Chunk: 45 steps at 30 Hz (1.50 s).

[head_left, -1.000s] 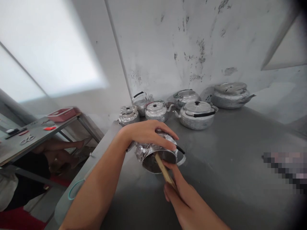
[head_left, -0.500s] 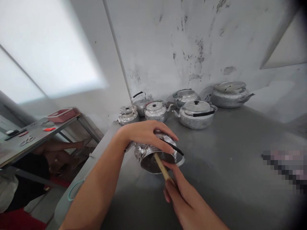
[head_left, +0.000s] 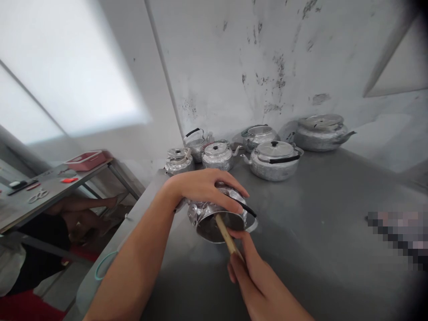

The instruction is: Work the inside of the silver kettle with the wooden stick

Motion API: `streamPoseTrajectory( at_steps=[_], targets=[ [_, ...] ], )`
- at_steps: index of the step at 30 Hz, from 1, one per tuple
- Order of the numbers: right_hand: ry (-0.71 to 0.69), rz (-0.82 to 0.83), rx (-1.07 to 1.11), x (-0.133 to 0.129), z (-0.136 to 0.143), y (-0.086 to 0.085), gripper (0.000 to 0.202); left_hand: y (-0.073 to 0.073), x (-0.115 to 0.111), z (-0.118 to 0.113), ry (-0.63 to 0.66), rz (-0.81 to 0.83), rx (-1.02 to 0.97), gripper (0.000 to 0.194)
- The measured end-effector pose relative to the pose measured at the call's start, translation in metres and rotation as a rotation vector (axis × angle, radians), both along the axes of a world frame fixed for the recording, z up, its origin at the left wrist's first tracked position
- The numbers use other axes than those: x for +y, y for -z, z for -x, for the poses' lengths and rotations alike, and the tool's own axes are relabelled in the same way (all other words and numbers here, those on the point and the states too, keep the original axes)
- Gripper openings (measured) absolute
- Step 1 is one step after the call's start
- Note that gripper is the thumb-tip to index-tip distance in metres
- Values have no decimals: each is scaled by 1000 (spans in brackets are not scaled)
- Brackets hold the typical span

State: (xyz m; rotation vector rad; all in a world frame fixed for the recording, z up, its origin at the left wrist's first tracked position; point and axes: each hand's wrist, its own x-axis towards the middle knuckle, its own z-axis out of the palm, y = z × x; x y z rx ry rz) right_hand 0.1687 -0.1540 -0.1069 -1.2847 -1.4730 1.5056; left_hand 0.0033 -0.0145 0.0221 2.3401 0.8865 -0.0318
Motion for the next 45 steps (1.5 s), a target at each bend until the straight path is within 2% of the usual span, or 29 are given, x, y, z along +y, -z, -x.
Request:
streamPoseTrajectory(
  at_steps=[5,9,13,20,29,34,38,45],
  targets=[
    [38,-16,15,1,0,-1,53,0,0,1,-4,8,3,48],
    [-10,-6,-6,-1,-1,-1,52,0,0,1,-8,3,6,48],
    [42,-19,-16,-1,-2,1,50,0,0,1,-1,10,5,48],
    [25,-29,-34,-2,0,-1,46,0,0,1,-3,12,-1,47],
    [13,7,-75,0,-2,-2,51,-1,1,1,1,20,6,46],
    [19,-54,-82,0,-2,0,55,1,1,1,-4,9,2,47],
    [62,-72,-76,-4,-2,1,52,0,0,1,2,4,0,46],
    [41,-92,-61,-4,-1,0,44,1,0,1,0,-5,9,45]
  ],
)
